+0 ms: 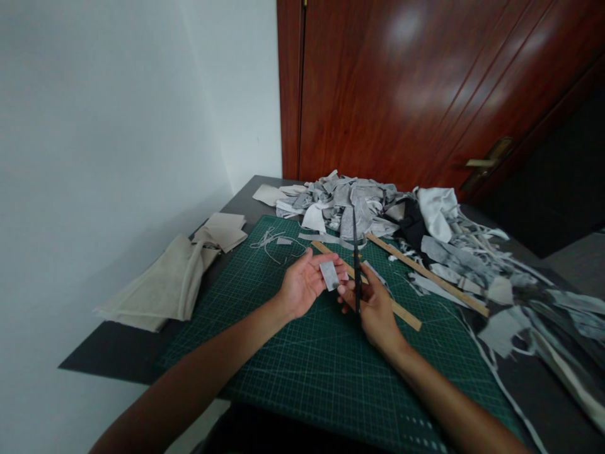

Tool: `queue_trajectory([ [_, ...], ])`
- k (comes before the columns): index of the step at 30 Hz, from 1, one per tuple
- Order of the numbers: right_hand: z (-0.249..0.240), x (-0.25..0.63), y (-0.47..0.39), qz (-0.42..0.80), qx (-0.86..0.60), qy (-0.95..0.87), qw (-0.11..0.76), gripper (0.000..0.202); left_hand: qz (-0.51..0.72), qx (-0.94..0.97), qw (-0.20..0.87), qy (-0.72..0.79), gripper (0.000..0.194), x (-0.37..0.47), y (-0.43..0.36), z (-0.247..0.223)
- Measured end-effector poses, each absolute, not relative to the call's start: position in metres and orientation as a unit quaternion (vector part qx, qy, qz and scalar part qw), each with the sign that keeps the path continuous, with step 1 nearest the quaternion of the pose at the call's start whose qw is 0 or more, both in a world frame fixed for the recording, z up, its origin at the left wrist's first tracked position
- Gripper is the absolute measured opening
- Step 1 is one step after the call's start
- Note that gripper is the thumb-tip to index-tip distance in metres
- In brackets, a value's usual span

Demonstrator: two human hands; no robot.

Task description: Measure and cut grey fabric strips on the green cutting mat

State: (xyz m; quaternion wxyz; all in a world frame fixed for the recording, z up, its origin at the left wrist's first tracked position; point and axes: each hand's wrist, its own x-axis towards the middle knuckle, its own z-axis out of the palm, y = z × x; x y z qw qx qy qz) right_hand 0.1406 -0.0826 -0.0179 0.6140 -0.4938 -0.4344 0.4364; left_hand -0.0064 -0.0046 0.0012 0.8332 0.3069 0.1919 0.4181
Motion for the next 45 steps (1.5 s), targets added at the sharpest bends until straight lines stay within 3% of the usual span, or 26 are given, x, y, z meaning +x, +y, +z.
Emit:
queue_trajectory([
  [5,-0.017,0.137,-0.084,0.427,-0.489,-0.443,0.618,0.068,0.404,0.324,0.838,0.173,0.055,-0.006,-0.009,0.003],
  [10,-0.021,0.135,-0.084,0.442,-0.496,-0.425,0.615,0.071,0.49,0.35,0.776,0.184,0.068,-0.005,-0.007,0.004],
  [15,-0.021,0.132,-0.086,0.445,-0.498,-0.416,0.617,0.074,0.532,0.372,0.725,0.228,0.067,-0.009,0.011,0.001],
  [20,-0.021,0.13,-0.088,0.455,-0.5,-0.419,0.607,0.076,0.559,0.387,0.681,0.271,0.09,-0.016,0.026,-0.005],
  [23,-0.02,0.128,-0.091,0.462,-0.505,-0.422,0.595,0.079,0.575,0.394,0.658,0.284,0.094,-0.02,0.031,-0.005],
  [37,-0.02,0.12,-0.101,0.534,-0.527,-0.382,0.54,0.105,0.646,0.431,0.559,0.292,0.081,-0.023,0.037,0.0],
  [42,-0.012,0.128,-0.095,0.515,-0.499,-0.396,0.573,0.089,0.65,0.446,0.54,0.296,0.069,-0.028,0.04,0.002],
  [45,-0.004,0.143,-0.089,0.486,-0.478,-0.412,0.605,0.08,0.578,0.489,0.578,0.305,0.053,-0.033,0.046,-0.001],
])
